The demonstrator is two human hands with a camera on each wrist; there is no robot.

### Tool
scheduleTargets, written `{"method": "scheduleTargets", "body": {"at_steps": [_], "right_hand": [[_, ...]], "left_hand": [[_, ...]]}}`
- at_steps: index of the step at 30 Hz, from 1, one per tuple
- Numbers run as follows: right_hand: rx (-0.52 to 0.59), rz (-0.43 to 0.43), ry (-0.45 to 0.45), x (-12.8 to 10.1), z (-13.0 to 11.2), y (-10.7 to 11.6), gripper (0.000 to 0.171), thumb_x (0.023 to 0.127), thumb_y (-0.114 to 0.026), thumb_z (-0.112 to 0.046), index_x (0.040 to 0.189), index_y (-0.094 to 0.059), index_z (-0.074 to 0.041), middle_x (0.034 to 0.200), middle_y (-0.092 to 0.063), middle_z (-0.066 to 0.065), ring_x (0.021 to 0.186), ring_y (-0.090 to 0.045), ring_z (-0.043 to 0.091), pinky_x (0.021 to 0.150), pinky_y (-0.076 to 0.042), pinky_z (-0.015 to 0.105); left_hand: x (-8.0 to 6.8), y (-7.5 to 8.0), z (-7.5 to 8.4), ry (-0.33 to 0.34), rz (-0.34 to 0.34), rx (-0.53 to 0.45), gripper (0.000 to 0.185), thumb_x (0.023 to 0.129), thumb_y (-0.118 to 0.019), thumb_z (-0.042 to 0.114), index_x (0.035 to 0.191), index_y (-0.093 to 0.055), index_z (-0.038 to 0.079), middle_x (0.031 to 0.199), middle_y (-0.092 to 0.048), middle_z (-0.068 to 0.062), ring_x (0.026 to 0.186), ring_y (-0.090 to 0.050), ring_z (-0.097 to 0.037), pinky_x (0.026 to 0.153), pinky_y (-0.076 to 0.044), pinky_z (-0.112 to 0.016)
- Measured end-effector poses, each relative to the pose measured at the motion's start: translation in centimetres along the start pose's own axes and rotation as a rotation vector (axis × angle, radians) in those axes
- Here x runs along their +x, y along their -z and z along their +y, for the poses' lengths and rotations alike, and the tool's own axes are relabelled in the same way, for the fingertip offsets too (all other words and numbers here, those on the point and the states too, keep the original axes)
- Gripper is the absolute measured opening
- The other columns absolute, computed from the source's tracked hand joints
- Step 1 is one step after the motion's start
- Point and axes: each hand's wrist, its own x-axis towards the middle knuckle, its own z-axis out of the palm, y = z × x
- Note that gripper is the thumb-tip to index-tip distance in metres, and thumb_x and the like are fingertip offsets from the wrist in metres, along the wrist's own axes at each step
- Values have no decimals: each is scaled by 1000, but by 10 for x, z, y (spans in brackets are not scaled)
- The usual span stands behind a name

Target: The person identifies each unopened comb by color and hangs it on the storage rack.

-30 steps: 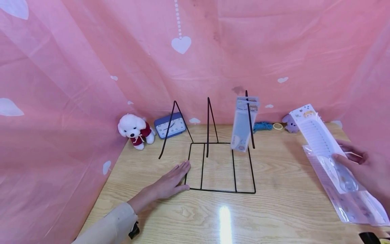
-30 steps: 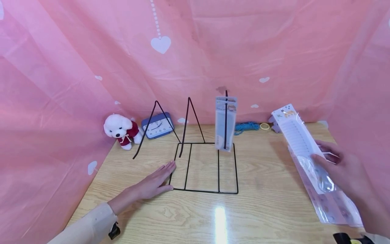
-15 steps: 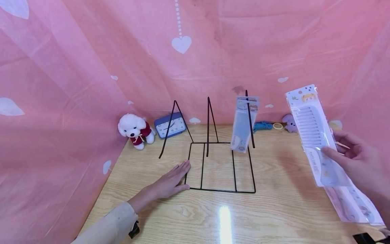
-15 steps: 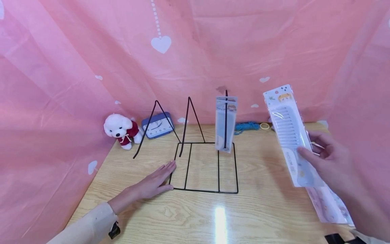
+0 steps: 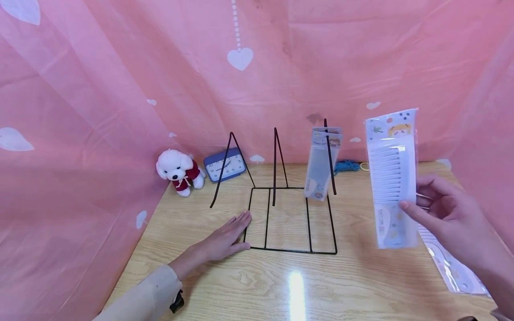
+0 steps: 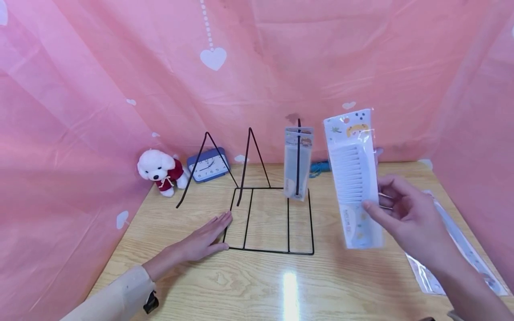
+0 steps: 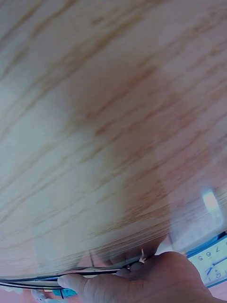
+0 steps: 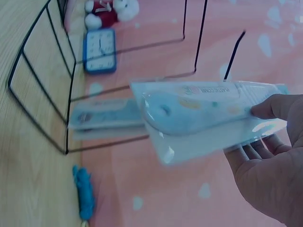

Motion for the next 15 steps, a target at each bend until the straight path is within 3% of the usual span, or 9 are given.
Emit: {"method": "scheduleTargets", "body": {"at_steps": [4,7,12,15], "right_hand": [[31,-72,89,-1,-9,-14,42,85,-58,36,119,-62,12,115,-77,8,98,-78,13,80,-61,19],[-5,-126,127,-3,-13,-26,44,83,-59,36,120,-62,13,113,-78,10,98,-78,14,80,-62,21],[-84,-204,123,-10,-17,-51,46,84,-66,31,123,-66,6,109,-77,11,97,-78,15,81,-63,25],[-108,-250,136,-14,-16,-68,43,84,-70,28,117,-69,0,103,-76,10,93,-78,16,80,-63,26]], "left_hand": [[0,-1,0,7,-9,4,86,111,-50,51,170,-10,3,178,-4,-15,163,-7,-29,131,-12,-44],[0,-1,0,16,-15,4,86,111,-50,52,170,-9,4,178,-4,-14,163,-6,-28,131,-11,-43],[0,-1,-1,11,-11,1,87,111,-50,51,170,-9,3,177,-3,-15,163,-6,-29,131,-11,-44],[1,-1,-2,7,-10,7,87,111,-50,51,170,-9,3,177,-3,-16,163,-5,-29,131,-10,-43]]}}
